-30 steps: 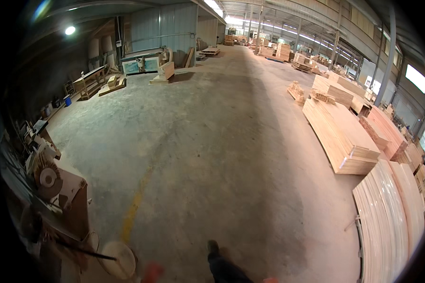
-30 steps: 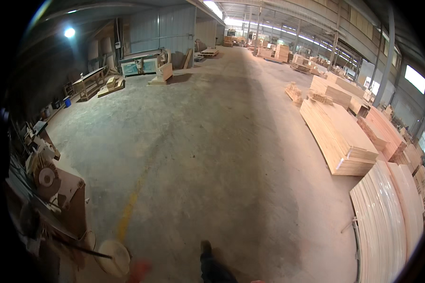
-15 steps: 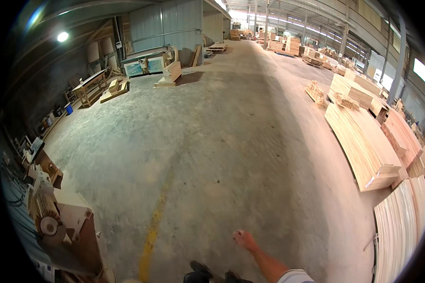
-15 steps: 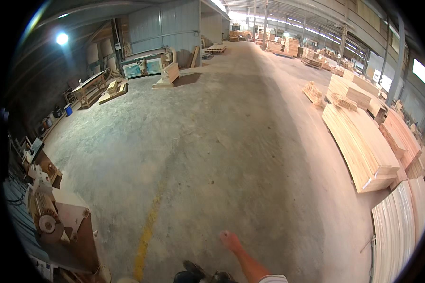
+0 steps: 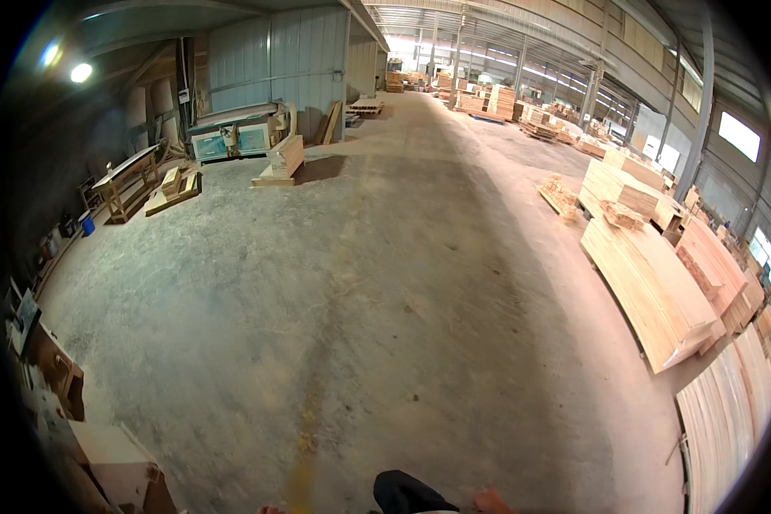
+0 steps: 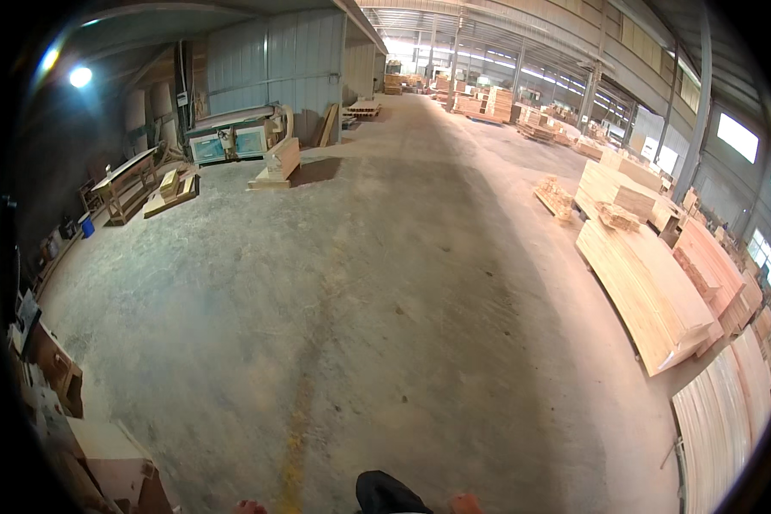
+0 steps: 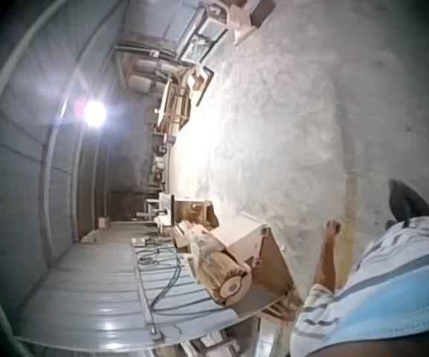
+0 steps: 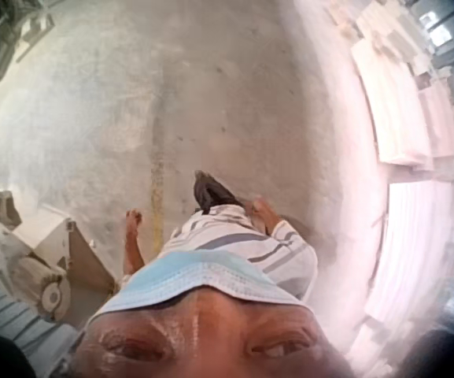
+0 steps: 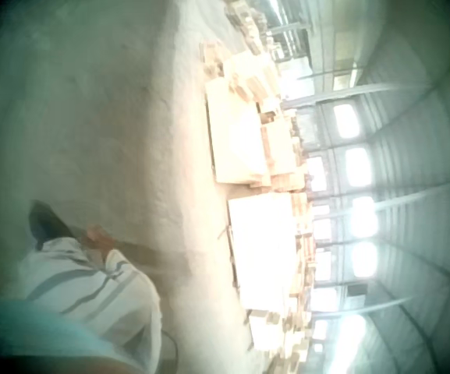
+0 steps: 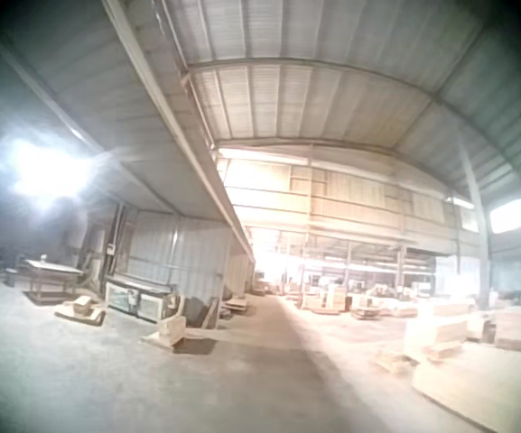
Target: The person handles wooden boards, placing them on a machine and moving them to a stack. They walk through the workshop, pick up another board from a pile, and place it on the machine. The person continues to move around the workshop, handling various wooden boards and placing them on stacks.
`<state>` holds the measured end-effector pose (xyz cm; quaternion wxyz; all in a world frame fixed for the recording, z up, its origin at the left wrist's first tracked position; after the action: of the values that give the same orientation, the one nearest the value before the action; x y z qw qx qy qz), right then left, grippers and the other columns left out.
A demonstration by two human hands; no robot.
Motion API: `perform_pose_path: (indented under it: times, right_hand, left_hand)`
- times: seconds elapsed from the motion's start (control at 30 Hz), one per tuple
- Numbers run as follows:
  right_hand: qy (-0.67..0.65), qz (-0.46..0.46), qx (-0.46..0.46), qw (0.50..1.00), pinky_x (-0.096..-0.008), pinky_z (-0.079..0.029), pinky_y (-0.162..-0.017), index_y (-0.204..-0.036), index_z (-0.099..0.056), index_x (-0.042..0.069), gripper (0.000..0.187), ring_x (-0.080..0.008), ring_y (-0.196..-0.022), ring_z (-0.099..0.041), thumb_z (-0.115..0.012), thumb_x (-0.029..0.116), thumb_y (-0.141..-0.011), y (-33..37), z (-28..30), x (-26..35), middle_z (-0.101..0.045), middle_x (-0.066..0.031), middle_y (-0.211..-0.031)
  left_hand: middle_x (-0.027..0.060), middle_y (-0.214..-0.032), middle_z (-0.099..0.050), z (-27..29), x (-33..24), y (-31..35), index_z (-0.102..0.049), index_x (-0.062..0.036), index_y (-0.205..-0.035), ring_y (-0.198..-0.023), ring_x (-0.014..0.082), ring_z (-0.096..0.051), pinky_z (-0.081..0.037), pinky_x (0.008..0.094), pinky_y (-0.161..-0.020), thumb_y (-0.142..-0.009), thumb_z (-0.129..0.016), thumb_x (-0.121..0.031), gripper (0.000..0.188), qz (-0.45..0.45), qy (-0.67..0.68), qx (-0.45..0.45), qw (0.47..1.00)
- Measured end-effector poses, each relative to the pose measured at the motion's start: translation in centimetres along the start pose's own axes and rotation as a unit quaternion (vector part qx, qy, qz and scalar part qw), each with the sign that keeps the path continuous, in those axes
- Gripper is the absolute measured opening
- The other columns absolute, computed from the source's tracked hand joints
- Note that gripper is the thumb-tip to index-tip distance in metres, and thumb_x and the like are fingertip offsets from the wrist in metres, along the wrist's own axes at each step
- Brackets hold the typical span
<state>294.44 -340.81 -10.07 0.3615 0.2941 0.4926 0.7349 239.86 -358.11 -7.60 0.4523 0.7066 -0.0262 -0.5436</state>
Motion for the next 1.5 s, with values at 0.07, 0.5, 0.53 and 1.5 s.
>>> perform_pose_path:
  times: [0.07,0.5,0.53,1.5]
  right_hand:
    - [0.026,0.030,0.003,0.999,-0.0332,-0.043,-0.066,-0.089,-0.060,0.005,0.023,-0.0179,-0.073,-0.056,-0.049,0.025,-0.086,2.3,-1.9,6.4,-0.060,-0.0060,-0.084]
    - [0.021,0.311,0.101,0.945,-0.0333,-0.046,-0.074,-0.108,-0.055,0.002,0.034,-0.0194,-0.084,-0.058,-0.048,0.028,-0.087,5.1,-14.4,61.2,-0.060,-0.0098,-0.095]
    - [0.006,0.341,0.104,0.934,-0.0339,-0.045,-0.074,-0.109,-0.055,0.003,0.034,-0.0190,-0.084,-0.057,-0.047,0.027,-0.087,6.8,-15.3,65.0,-0.060,-0.0093,-0.093]
    - [0.021,0.416,-0.017,0.909,-0.0339,-0.046,-0.058,-0.090,-0.062,0.003,0.024,-0.0170,-0.061,-0.058,-0.050,0.022,-0.083,-5.3,-36.8,132.6,-0.063,-0.0081,-0.075]
  left_hand:
    - [0.0037,-0.075,-0.056,-0.1,-6.4,-2.9,-0.050,-0.0116,-0.084,-0.068,0.0137,-0.054,-0.047,0.0291,-0.061,-0.085,-0.050,-0.027,0.015,-0.001,-0.046,-0.023,0.999]
    - [0.0032,-0.076,-0.055,10.9,-15.1,-20.2,-0.050,-0.0145,-0.087,-0.069,0.0143,-0.055,-0.045,0.0279,-0.058,-0.089,-0.048,-0.033,0.019,0.099,0.040,-0.016,0.994]
    - [0.0032,-0.077,-0.056,11.7,-15.5,-22.7,-0.051,-0.0144,-0.088,-0.069,0.0143,-0.055,-0.044,0.0283,-0.058,-0.089,-0.047,-0.034,0.020,0.111,0.058,-0.032,0.992]
    - [0.0060,-0.071,-0.056,26.1,-71.5,-82.8,-0.051,-0.0117,-0.095,-0.066,0.0182,-0.053,-0.044,0.0348,-0.059,-0.077,-0.059,-0.014,0.020,-0.100,-0.192,0.094,0.972]
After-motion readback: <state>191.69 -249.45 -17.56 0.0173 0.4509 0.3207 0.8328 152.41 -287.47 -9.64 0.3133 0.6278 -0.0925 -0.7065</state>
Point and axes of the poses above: each hand's wrist, its own y-axis away from the middle knuckle, its own z-axis out of the back of the hand, x = y × z, the point moved 1 cm from there along -y, towards the middle knuckle
